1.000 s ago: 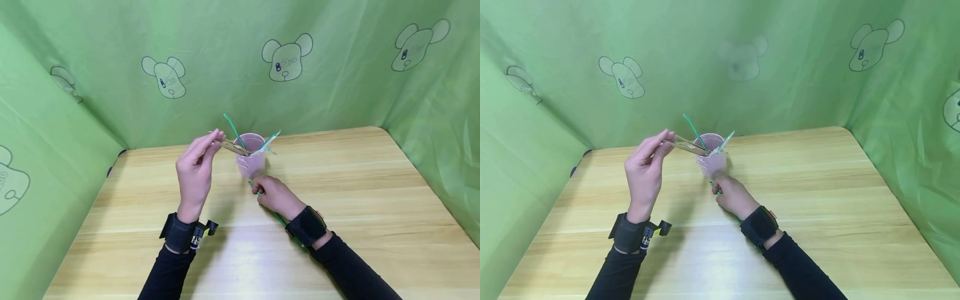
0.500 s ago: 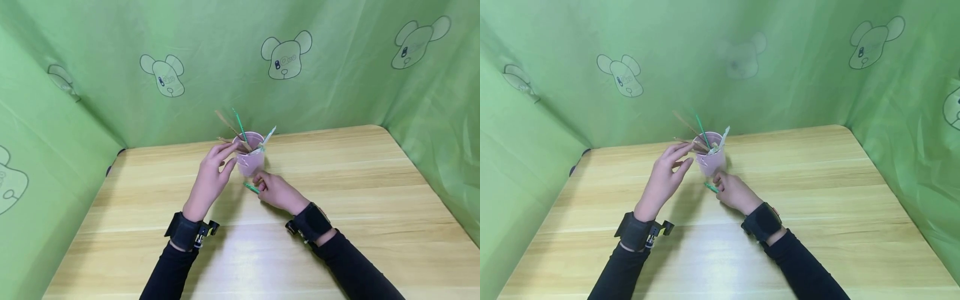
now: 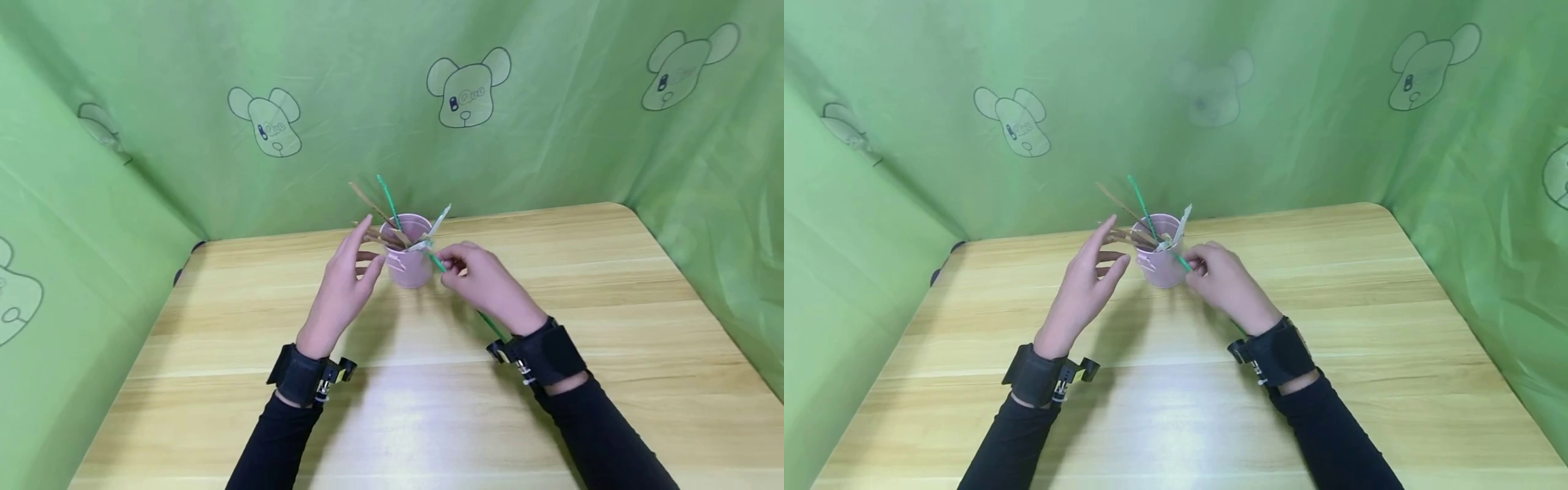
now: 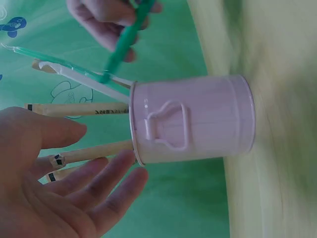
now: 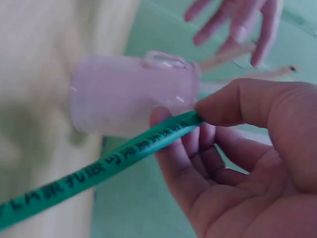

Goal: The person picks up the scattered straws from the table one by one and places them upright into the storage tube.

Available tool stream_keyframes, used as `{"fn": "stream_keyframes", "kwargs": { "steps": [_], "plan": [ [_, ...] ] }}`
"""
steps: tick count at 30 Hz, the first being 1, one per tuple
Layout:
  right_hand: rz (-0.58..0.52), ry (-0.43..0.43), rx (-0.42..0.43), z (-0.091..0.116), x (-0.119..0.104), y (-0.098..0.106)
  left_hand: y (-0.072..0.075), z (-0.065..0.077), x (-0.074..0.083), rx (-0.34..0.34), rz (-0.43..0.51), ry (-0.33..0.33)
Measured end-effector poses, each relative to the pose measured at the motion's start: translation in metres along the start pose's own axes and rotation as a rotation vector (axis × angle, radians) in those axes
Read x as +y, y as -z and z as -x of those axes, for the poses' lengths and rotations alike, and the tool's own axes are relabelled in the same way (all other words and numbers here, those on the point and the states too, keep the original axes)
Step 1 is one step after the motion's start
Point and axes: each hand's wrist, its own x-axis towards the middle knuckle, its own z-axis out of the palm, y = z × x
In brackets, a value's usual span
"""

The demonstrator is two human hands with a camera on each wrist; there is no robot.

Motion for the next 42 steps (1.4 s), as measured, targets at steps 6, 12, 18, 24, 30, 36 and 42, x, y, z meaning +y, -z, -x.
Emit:
{"fn": "stream_keyframes", "kwargs": {
  "steps": [6, 12, 18, 24, 30, 36, 42],
  "plan": [
    [-0.054, -0.003, 0.126, 0.005, -0.012, 0.023, 0.003, 0.001, 0.001, 0.000, 0.009, 0.024],
    [-0.142, 0.114, 0.289, 0.010, -0.020, 0.028, 0.005, 0.003, 0.000, -0.022, -0.036, 0.041],
    [-0.278, 0.265, 0.464, 0.012, -0.027, 0.025, 0.006, 0.003, -0.002, -0.031, -0.111, -0.013],
    [-0.411, 0.428, 0.582, 0.008, -0.035, 0.022, 0.006, 0.004, -0.004, -0.029, -0.131, -0.019],
    [-0.483, 0.510, 0.667, 0.004, -0.042, 0.019, 0.005, 0.002, -0.003, 0.009, -0.083, 0.013],
    [-0.489, 0.438, 0.568, -0.008, -0.034, 0.007, 0.006, 0.002, -0.003, 0.052, -0.069, -0.023],
    [-0.358, 0.337, 0.476, -0.026, -0.014, -0.020, 0.007, 0.003, -0.004, 0.050, -0.087, -0.048]
  ]
}}
